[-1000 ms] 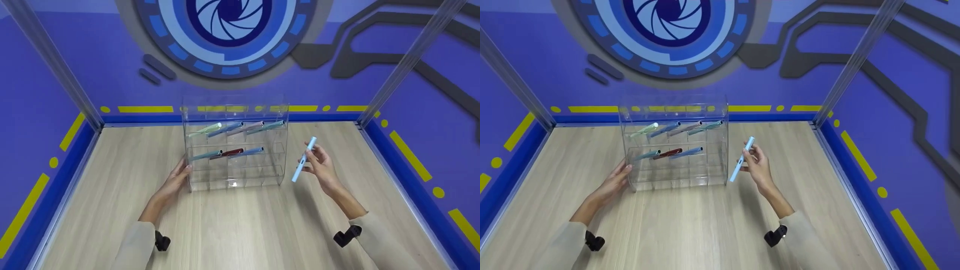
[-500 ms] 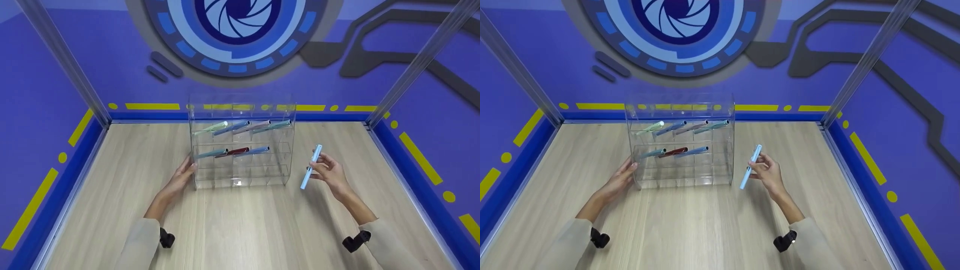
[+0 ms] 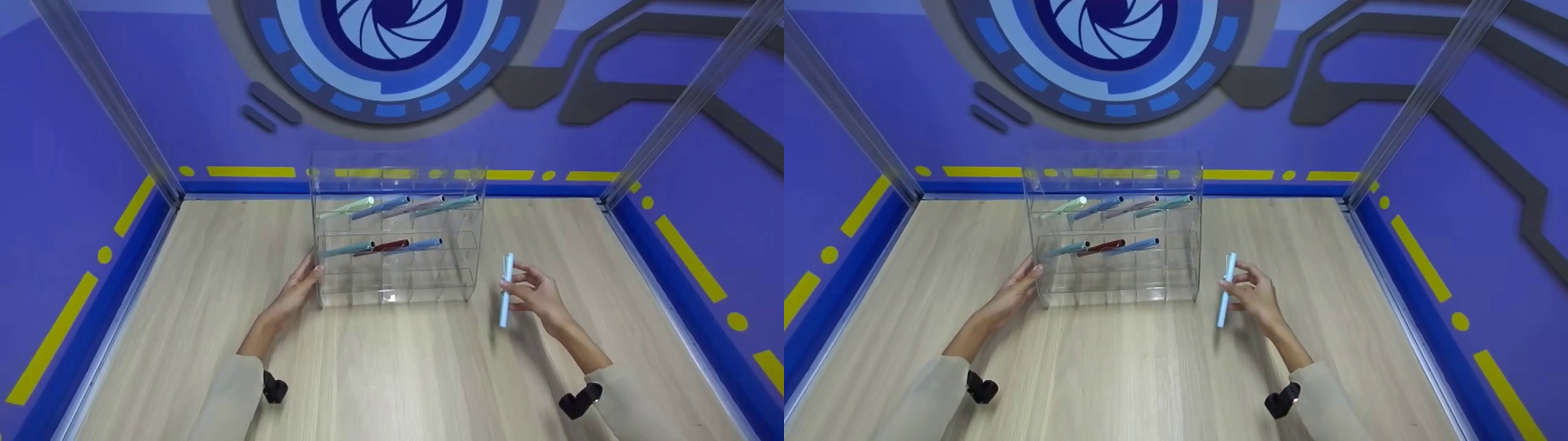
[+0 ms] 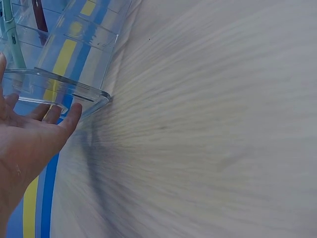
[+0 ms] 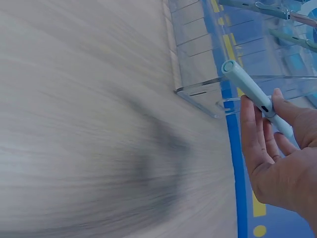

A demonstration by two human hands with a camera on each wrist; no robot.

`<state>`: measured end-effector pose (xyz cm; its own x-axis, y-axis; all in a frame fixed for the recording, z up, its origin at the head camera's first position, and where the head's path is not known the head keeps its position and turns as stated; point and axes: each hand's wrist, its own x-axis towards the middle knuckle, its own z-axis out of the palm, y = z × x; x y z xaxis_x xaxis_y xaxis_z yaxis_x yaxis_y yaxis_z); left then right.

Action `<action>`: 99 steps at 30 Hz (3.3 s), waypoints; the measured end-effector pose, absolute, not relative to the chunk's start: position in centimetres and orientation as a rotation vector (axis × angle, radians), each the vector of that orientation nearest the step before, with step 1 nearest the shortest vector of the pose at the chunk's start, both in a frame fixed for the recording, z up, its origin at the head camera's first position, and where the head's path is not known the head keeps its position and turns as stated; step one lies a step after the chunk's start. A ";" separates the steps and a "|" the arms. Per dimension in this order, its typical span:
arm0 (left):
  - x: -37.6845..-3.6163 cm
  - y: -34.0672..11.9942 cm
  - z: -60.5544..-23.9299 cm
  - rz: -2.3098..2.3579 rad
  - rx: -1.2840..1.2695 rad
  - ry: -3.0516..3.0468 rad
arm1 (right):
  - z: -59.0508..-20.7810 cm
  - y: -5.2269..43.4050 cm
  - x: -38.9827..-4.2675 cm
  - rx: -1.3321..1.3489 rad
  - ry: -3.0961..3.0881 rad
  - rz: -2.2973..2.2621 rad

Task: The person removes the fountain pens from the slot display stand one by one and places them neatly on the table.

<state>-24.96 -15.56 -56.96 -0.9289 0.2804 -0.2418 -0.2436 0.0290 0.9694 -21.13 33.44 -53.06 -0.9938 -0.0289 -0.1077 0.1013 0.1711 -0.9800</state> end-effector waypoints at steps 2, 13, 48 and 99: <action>-24.9 -15.6 -57.0 1.957 0.040 1.959 | -53.4 33.4 -21.0 0.065 2.332 -1.948; -24.9 -15.6 -57.1 1.941 0.084 2.002 | -55.3 33.6 -19.7 0.051 2.416 -1.779; -25.3 -15.1 -57.4 1.955 0.080 2.021 | -58.0 30.7 -20.0 -0.019 2.870 -1.290; -24.3 -14.6 -58.6 1.957 -0.024 2.031 | -51.8 21.8 -22.8 -0.403 2.343 -2.169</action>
